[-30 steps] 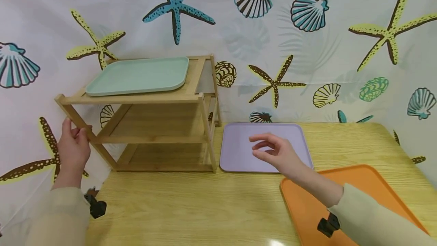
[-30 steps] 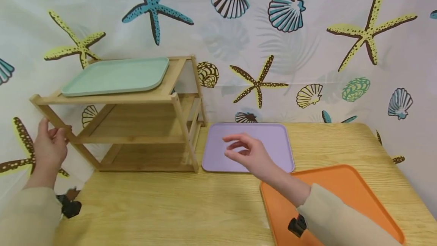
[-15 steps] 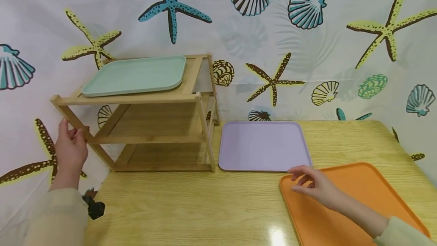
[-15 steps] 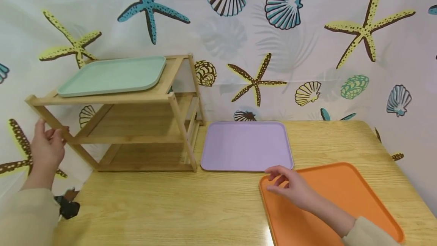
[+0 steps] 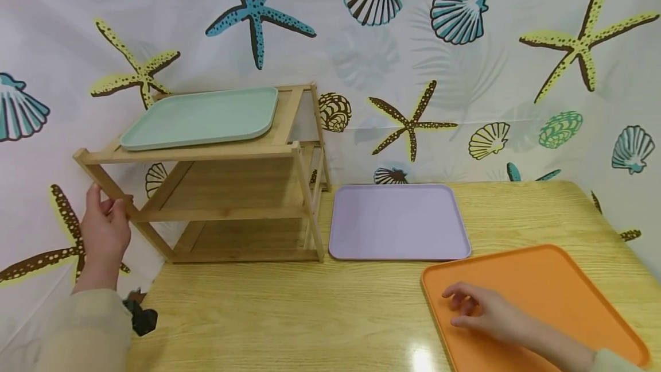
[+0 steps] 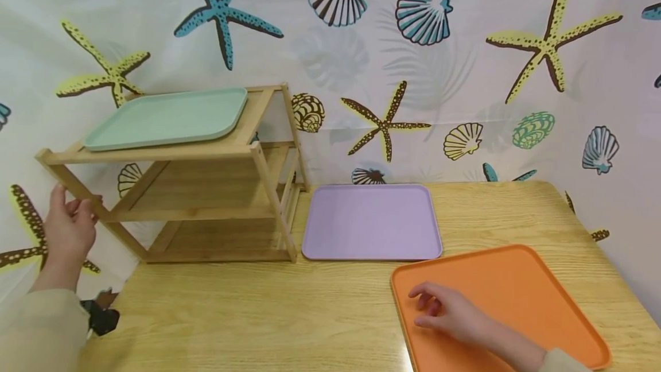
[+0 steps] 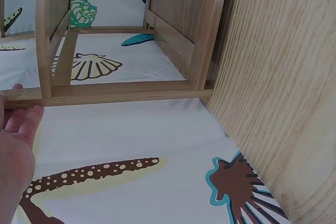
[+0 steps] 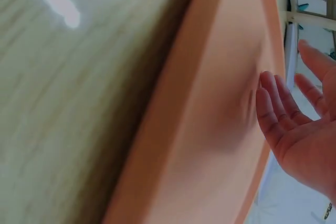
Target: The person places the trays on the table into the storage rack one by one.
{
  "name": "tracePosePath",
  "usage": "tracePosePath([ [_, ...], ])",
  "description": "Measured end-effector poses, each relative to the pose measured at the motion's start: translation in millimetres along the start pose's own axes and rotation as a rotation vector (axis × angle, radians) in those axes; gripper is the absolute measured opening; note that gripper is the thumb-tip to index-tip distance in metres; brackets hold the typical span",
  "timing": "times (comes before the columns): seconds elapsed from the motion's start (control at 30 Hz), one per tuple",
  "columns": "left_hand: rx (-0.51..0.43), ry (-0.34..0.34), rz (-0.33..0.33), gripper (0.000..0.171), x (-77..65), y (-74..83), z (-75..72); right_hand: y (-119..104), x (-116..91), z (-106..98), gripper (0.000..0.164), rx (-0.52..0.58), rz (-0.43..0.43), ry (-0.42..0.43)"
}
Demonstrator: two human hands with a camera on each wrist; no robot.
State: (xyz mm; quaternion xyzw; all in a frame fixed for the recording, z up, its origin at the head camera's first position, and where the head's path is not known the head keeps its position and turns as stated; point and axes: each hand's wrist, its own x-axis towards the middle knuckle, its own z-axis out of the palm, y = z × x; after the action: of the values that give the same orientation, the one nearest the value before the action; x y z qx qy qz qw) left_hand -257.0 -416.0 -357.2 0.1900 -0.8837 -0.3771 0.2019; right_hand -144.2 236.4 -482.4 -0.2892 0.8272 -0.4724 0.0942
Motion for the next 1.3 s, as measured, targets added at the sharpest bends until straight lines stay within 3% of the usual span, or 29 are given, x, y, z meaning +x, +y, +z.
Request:
tracePosePath([
  [0.13, -0.008, 0.010, -0.001, 0.054, 0.5, 0.1, 0.4, 0.7, 3.2, 8.7, 0.033, 0.017, -0.033, -0.021],
  [0.33, 0.012, 0.016, 0.018, 0.054, 0.0, -1.2, -0.3, 0.6, 15.1, 24.7, 0.028, -0.015, -0.085, 0.023],
  [0.47, 0.009, 0.002, 0.039, 0.055, 0.8, -2.4, 0.3, -2.1, 21.4, 30.5, 0.025, -0.055, -0.040, 0.054],
  [0.63, -0.004, -0.005, 0.047, 0.056, 2.7, -3.8, -0.7, -12.0, 33.2, 36.6, 0.021, -0.073, 0.056, 0.030],
  [0.93, -0.021, -0.006, 0.026, 0.056, 4.1, -5.7, -3.0, -25.6, 65.7, 63.8, 0.020, -0.093, -0.052, 0.004],
  [1.13, -0.009, 0.015, 0.049, 0.056, 2.6, -5.7, -1.1, -32.6, 82.2, 76.5, 0.021, -0.050, 0.016, -0.031],
  [1.3, -0.021, -0.006, 0.038, 0.057, 2.2, -4.4, -2.2, -38.6, 75.8, 68.0, 0.026, 0.016, 0.027, -0.035],
])
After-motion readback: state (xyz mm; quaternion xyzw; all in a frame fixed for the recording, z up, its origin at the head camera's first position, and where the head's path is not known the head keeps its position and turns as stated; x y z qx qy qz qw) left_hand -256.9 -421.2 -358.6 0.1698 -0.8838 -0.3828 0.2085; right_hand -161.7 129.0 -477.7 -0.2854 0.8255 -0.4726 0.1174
